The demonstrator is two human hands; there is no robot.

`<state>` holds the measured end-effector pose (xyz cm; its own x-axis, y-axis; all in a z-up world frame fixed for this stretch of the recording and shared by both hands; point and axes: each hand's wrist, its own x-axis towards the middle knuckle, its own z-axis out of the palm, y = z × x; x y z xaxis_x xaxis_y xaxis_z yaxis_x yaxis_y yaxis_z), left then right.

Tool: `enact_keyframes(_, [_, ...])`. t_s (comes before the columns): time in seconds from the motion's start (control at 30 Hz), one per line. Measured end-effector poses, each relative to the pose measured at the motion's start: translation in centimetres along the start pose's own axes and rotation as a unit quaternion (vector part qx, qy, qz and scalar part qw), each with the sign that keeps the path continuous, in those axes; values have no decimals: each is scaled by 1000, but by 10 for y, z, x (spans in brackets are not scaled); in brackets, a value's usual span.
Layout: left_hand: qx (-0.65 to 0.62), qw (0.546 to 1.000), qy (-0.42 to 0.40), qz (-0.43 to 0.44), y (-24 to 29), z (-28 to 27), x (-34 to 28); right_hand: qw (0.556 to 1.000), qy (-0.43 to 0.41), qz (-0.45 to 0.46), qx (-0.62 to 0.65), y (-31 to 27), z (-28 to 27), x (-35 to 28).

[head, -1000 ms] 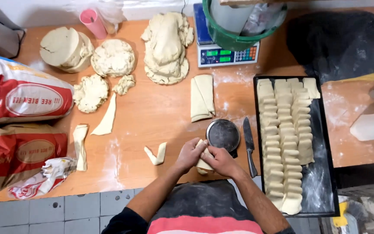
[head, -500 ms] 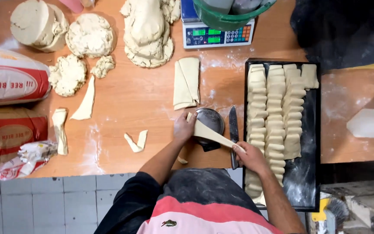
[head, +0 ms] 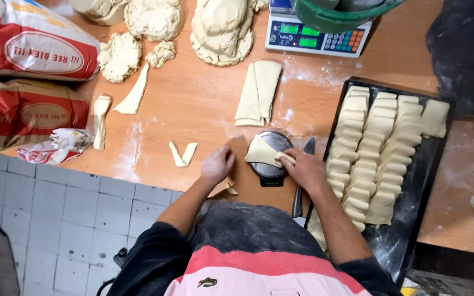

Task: Shaping and folding pieces of dough on a workbench in a bakery.

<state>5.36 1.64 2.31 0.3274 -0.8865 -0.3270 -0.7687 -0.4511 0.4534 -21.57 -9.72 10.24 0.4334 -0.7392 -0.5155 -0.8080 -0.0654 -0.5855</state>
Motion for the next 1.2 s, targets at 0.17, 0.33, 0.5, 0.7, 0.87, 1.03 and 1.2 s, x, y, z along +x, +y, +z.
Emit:
enact_keyframes(0.17, [48,966,-149,208,-38,3,-62,991,66,34,-107,19,9,-8])
enact_keyframes(0.33, [14,932,-65,355,-52,20,-74,995,65,71,-16,53,26,-27])
enact_keyframes(0.5, [-8,975,-95,200,-29,6,-74,993,115,20,-34,90,72,-38])
enact_keyframes(0.7, [-63,962,-62,259,-45,15,-70,958,247,9,-147,71,62,15])
enact_keyframes(0.87, [-59,957,-52,280,-59,-13,-88,957,265,26,-113,41,57,10])
enact_keyframes(1.03, [-88,963,-44,251,-100,-21,-139,960,275,19,-55,34,90,1])
enact_keyframes(1.2, [-106,969,-68,213,-135,-22,-162,933,359,-26,14,38,112,-15])
